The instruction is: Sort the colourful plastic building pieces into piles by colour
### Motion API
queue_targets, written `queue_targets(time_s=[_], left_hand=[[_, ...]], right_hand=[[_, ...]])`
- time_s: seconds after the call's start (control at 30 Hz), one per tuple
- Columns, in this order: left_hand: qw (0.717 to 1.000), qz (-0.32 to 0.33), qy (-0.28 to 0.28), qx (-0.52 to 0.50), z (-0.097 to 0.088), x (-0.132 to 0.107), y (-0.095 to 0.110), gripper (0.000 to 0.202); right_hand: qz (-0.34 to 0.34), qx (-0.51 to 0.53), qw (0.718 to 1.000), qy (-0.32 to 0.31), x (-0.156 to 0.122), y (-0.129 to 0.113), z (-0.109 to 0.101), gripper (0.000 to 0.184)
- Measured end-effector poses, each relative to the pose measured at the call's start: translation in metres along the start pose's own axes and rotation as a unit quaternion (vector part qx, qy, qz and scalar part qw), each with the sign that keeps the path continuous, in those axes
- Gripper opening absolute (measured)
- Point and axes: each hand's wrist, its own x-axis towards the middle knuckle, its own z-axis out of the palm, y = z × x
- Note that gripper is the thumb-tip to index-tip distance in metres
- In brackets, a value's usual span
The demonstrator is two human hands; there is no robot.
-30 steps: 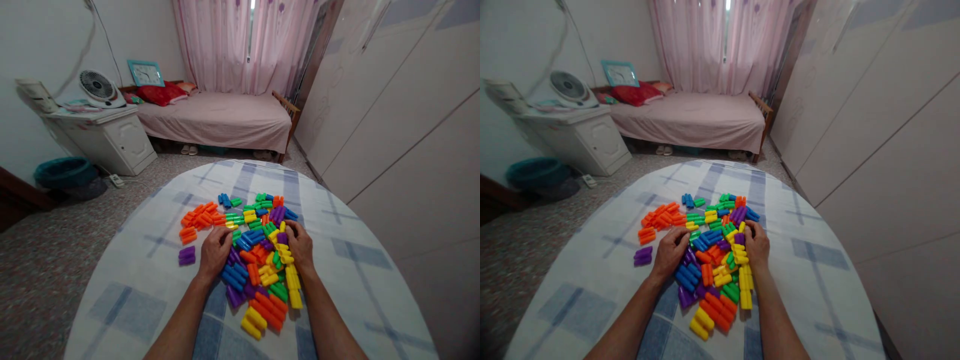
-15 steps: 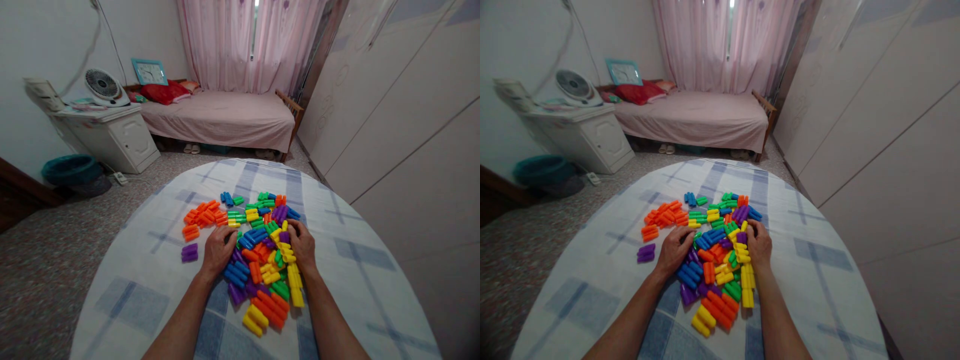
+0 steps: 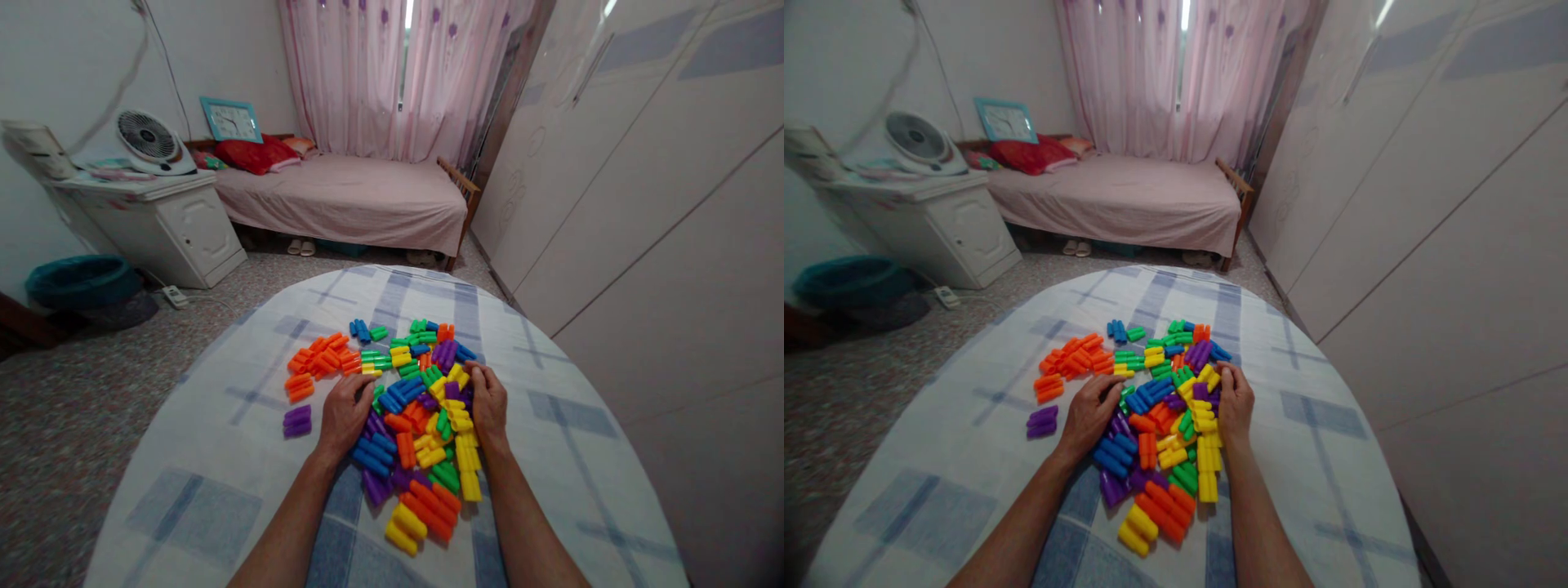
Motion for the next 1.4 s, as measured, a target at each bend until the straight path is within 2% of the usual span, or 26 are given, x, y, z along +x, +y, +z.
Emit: queue_targets(time_s=[0.17,0.4,0.5,0.6,0.73,0.87,1.03,1.17,1.23,1.4], left_hand=[[1.000,-0.001,-0.001,0.000,0.000,0.000,-0.002,0.022],[1.000,-0.016,-0.017,0.003,0.002,0.000,-0.006,0.026],[1.000,-0.016,-0.021,0.004,0.002,0.002,-0.007,0.028],[1.000,-0.017,-0.023,0.005,0.001,0.002,-0.008,0.029],[1.000,-0.020,-0.025,0.002,0.001,0.002,-0.007,0.030],[1.000,-0.019,-0.023,0.003,0.001,0.002,-0.006,0.030],[1.000,-0.018,-0.021,0.005,0.002,0.001,-0.009,0.030],[1.000,-0.018,-0.020,0.006,0.002,0.001,-0.011,0.030],[1.000,-0.019,-0.022,0.007,0.001,0.001,-0.011,0.030],[0.999,-0.027,-0.025,0.002,0.001,0.003,-0.009,0.030]], right_hand=[[0.043,0.107,0.991,0.063,0.004,0.007,-0.002,0.038],[0.064,0.125,0.984,0.106,0.012,0.014,-0.014,0.036],[0.059,0.095,0.992,0.056,0.014,0.018,-0.021,0.036],[-0.005,0.007,0.999,-0.043,0.013,0.018,-0.023,0.035],[-0.104,-0.110,0.979,-0.139,0.009,0.014,-0.023,0.045],[-0.139,-0.147,0.964,-0.169,0.008,0.013,-0.024,0.053],[-0.134,-0.126,0.973,-0.142,0.006,0.014,-0.021,0.052],[-0.136,-0.070,0.982,-0.108,0.006,0.016,-0.017,0.043],[-0.122,-0.056,0.988,-0.072,0.008,0.018,-0.018,0.039],[-0.074,-0.063,0.993,0.068,0.016,0.032,-0.029,0.035]])
